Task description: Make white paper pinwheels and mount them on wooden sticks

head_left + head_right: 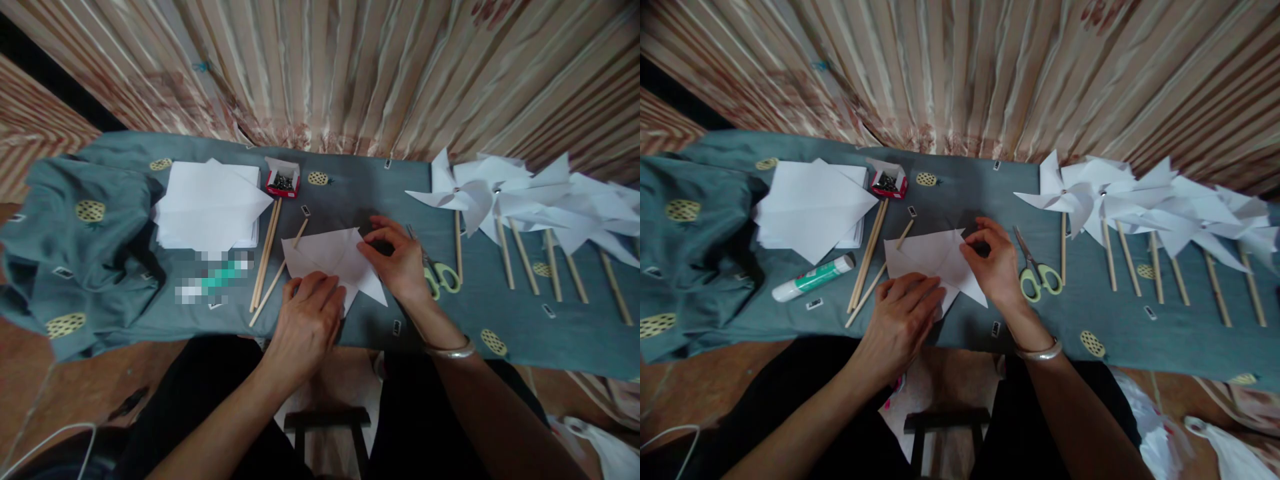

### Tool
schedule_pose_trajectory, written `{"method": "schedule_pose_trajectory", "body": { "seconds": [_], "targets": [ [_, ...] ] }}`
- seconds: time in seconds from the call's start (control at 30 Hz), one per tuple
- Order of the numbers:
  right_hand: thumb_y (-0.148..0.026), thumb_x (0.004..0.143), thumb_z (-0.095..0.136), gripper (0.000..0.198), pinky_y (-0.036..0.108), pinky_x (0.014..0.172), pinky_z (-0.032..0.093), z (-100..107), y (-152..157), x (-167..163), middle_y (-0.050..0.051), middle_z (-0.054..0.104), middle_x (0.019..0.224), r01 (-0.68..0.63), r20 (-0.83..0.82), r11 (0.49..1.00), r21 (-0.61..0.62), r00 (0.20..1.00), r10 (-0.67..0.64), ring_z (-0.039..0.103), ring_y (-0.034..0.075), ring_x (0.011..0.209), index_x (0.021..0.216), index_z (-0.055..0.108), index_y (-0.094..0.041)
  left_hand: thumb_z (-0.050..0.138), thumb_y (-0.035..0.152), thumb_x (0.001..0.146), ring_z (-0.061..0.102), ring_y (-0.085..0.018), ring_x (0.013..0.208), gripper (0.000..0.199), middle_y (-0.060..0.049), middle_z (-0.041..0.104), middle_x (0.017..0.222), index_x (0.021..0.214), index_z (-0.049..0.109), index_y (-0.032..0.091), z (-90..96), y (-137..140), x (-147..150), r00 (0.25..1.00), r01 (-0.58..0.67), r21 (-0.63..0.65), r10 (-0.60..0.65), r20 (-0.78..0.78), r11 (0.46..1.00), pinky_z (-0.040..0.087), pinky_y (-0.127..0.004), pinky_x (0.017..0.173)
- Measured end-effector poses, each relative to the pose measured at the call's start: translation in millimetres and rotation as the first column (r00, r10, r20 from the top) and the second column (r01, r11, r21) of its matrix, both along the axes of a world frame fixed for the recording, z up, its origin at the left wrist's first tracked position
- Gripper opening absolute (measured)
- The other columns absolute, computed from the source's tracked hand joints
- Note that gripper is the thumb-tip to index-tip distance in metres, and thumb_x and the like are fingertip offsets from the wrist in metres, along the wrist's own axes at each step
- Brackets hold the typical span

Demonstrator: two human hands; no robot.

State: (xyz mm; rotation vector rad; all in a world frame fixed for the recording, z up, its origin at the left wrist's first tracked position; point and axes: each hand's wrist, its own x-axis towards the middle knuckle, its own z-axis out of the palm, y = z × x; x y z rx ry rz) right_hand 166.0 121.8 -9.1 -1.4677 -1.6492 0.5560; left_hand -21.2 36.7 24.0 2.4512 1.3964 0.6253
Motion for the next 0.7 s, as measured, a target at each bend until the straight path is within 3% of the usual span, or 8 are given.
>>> {"method": "schedule_pose_trajectory", "body": {
  "seconds": [0.17,0.4,0.7],
  "targets": [
    [-0.017,0.084,0.061,0.008,0.043,0.092,0.052,13.5,-13.9,-7.3,0.005,0.071,0.104,-0.116,0.052,0.991,0.067,0.992,0.112,0.066,0.021,0.100,0.085,0.067,-0.023,0.050,0.014,0.092,0.057,-0.028,0.113,0.025,-0.012,0.070,0.121,0.113,0.063,0.012,1.9,0.2,0.6,1.000,-0.001,-0.005,0.001,-0.003,1.000,0.039,-0.046,0.092],
    [-0.015,0.093,0.052,0.017,0.042,0.092,0.053,19.9,-31.5,-8.8,0.004,0.068,0.112,-0.343,0.409,0.921,0.187,0.879,0.244,0.060,0.022,0.104,0.094,0.063,-0.027,0.048,0.017,0.095,0.057,-0.026,0.113,0.024,-0.011,0.070,0.119,0.112,0.064,0.014,6.0,0.5,1.0,1.000,-0.005,-0.021,0.005,-0.004,1.000,0.039,-0.044,0.093],
    [-0.012,0.093,0.051,0.018,0.044,0.087,0.054,19.6,-35.6,-1.9,0.005,0.065,0.116,-0.379,0.496,0.902,0.208,0.835,0.236,0.059,0.025,0.106,0.100,0.061,-0.027,0.047,0.017,0.096,0.058,-0.026,0.113,0.023,-0.009,0.072,0.116,0.111,0.064,0.014,5.9,0.4,0.2,1.000,-0.008,-0.016,0.008,0.000,1.000,0.038,-0.043,0.093]
  ]
}}
